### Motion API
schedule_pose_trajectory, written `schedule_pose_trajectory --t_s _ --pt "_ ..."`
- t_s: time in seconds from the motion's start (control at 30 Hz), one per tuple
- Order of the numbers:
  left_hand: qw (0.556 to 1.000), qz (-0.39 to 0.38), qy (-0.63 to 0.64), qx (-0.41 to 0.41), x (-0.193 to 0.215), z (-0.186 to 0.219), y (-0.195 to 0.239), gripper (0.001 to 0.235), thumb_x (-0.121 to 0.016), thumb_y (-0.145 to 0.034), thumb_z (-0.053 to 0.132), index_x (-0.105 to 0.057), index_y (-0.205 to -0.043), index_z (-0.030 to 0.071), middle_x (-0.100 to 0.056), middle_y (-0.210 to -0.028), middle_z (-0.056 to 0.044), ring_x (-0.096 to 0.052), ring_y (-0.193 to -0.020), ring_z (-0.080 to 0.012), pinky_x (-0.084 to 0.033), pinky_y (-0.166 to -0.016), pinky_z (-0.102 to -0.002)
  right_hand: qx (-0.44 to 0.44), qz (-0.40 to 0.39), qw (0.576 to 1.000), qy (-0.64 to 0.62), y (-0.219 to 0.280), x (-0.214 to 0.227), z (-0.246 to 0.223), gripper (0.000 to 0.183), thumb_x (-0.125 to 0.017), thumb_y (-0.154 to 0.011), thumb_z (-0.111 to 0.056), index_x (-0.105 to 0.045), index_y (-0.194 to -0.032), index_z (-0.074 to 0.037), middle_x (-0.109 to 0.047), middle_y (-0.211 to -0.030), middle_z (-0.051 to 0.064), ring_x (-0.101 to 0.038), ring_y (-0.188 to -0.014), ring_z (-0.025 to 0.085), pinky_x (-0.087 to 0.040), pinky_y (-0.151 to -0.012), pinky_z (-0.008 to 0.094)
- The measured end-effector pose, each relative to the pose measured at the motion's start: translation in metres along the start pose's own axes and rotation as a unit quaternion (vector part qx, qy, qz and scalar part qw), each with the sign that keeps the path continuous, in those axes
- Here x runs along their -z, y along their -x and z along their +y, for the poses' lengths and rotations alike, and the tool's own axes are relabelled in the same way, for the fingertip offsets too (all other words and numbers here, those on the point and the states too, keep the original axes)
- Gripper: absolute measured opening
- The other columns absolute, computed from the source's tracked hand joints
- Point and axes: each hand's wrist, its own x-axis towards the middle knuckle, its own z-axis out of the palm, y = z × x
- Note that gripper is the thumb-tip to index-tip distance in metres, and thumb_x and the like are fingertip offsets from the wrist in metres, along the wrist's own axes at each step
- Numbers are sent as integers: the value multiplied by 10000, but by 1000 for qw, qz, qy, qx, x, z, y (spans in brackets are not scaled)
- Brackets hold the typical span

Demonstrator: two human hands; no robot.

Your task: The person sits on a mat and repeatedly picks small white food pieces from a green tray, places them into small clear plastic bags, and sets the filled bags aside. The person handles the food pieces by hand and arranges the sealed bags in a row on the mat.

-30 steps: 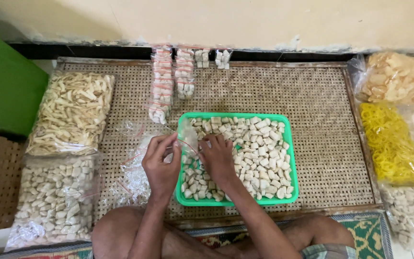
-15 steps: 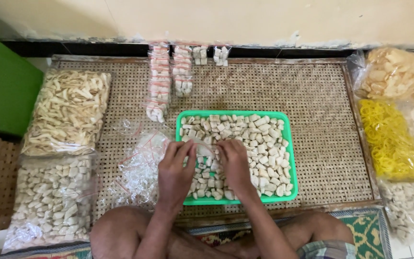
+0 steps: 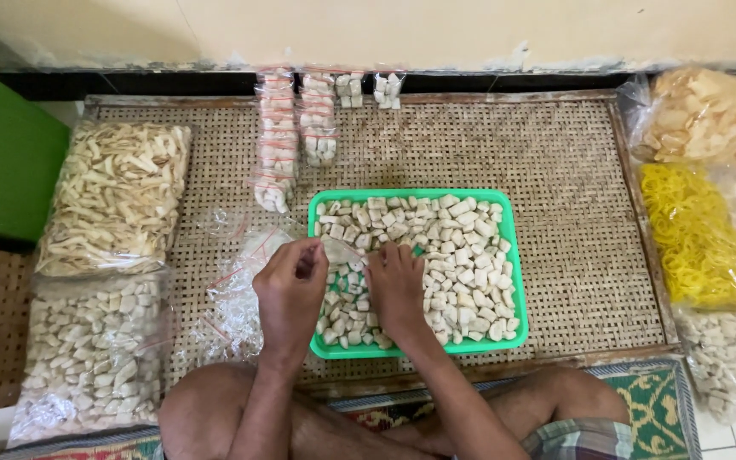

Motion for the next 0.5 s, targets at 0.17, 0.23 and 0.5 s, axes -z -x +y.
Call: schedule_pose_trajectory --t_s 0.17,0.23,0.5 --pt "1000 -20 17 13 3 10 -12 84 -763 -846 -10 -751 -887 63 -671 -676 -39 -676 -561 -194 -548 -455 -283 -12 -18 999 30 -6 -1 -4 148 -753 -927 -184 -648 -970 -89 -456 -1011 69 -444 -915 249 -337 -752 416" --pt "999 -33 18 18 4 12 -14 84 -760 -852 0 -750 -889 75 -672 -683 -37 -684 -577 -195 -555 -456 -285 -8 -28 999 39 -5 -10 -1 142 -756 -923 -163 -641 -901 -83 -458 -1001 68 -437 -909 247 -332 -757 425" --pt "993 -111 -29 24 -3 18 -4 45 -728 -877 -6 -734 -893 35 -682 -717 -94 -713 -620 -252 -585 -502 -350 -84 33 968 -234 1 25 16 198 -746 -943 -211 -653 -1036 -63 -562 -1076 111 -587 -988 323 -475 -829 452"
